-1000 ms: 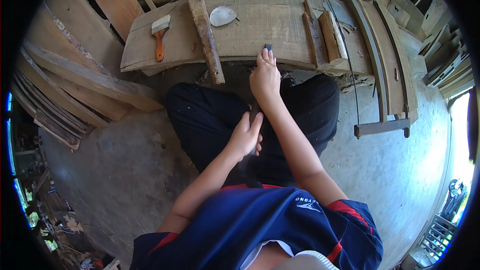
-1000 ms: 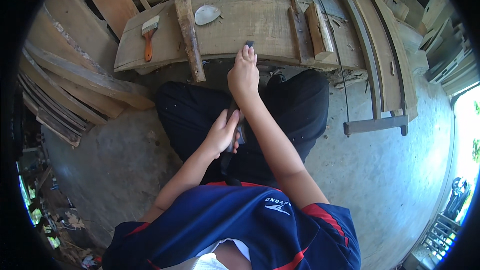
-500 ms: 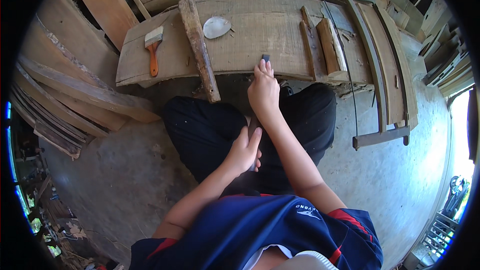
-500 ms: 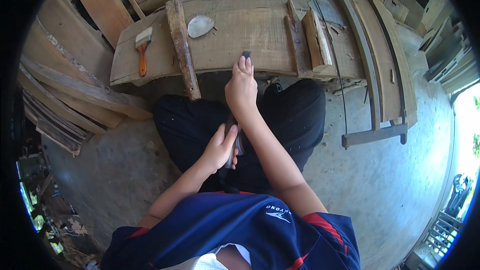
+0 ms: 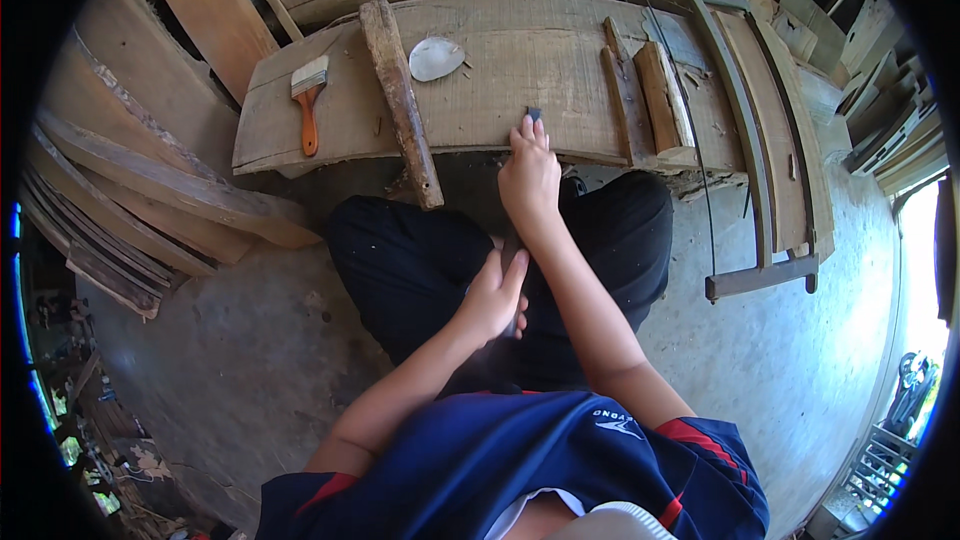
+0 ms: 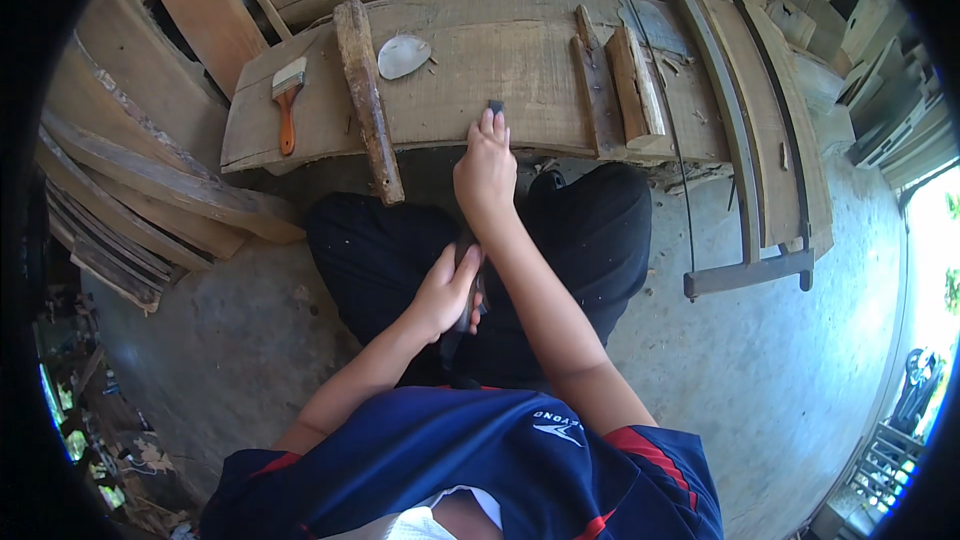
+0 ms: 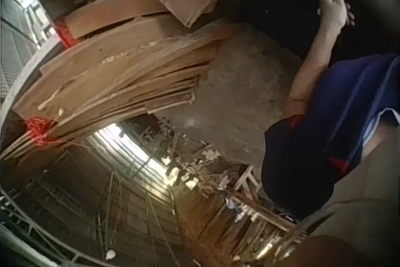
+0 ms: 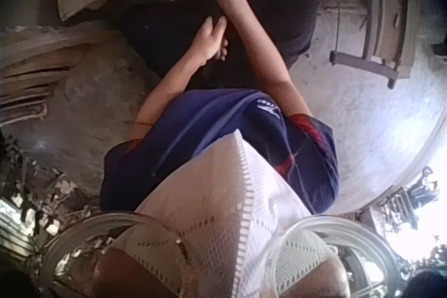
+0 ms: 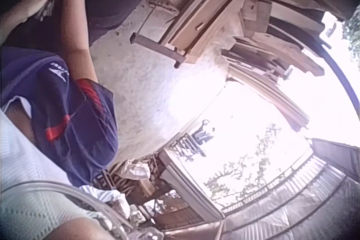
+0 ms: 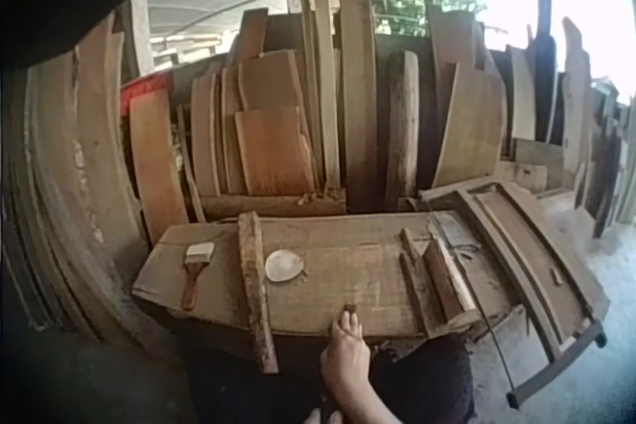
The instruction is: The person brushes off a wooden surface with a brush, shapes a piece of wood using a chisel and a wooden mallet, and sands the piece of wood with sandpaper.
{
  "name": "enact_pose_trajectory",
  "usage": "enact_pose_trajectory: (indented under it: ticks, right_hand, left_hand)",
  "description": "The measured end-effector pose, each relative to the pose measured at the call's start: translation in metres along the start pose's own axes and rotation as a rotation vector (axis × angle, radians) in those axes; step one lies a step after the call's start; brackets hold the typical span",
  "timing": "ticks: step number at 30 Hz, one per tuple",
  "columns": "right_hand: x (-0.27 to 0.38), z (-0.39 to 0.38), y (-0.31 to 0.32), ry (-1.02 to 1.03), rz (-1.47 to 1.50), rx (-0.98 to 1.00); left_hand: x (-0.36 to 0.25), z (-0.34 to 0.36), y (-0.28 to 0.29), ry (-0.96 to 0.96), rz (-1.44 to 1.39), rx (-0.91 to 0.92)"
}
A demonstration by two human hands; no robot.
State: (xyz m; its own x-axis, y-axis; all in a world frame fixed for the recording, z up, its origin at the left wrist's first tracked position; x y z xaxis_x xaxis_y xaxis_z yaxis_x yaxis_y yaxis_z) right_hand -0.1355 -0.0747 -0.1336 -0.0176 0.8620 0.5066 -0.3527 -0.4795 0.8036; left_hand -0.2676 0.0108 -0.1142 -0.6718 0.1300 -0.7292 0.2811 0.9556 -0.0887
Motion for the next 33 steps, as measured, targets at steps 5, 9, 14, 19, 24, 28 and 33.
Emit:
enact_pose_trajectory:
  ticks: [5,9,14,19,24,28,33]
  right_hand:
    - [-0.017,0.060,-0.003,0.074,-0.033,-0.081]
    - [-0.014,0.041,-0.007,0.066,0.017,-0.064]
    - [-0.002,-0.014,0.013,0.040,0.140,-0.049]
    - [-0.008,-0.008,0.016,0.023,0.101,-0.054]
    - [-0.008,0.000,0.014,0.007,0.109,-0.011]
    - [-0.011,0.001,0.020,0.032,0.120,0.015]
    - [0.034,0.013,0.089,0.042,0.704,0.208]
  left_hand:
    - [-0.041,0.050,-0.008,-0.054,-0.019,-0.021]
    - [-0.018,0.037,0.002,-0.052,-0.033,0.007]
    - [0.011,-0.005,0.011,-0.025,0.032,0.070]
    - [0.005,0.002,0.016,-0.011,0.076,0.111]
    - [-0.003,0.003,0.021,-0.006,0.043,0.114]
    - [0.007,0.014,0.024,-0.049,-0.032,0.151]
    - [0.014,0.028,0.035,-0.052,-0.057,0.165]
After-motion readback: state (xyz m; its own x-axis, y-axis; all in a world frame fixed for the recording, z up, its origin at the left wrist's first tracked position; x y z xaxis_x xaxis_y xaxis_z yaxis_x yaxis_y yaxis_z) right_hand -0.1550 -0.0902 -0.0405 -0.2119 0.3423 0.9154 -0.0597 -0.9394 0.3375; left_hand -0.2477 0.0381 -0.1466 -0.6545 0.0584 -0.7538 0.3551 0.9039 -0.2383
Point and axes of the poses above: each hand's wrist, its own z-axis towards the middle knuckle, its own y-axis out of the back of the hand, x = y × z, the point moved 4 cm from there along z, towards the middle knuckle, and after that the axes turned 1 degree about -y, right-handed, at the moved point
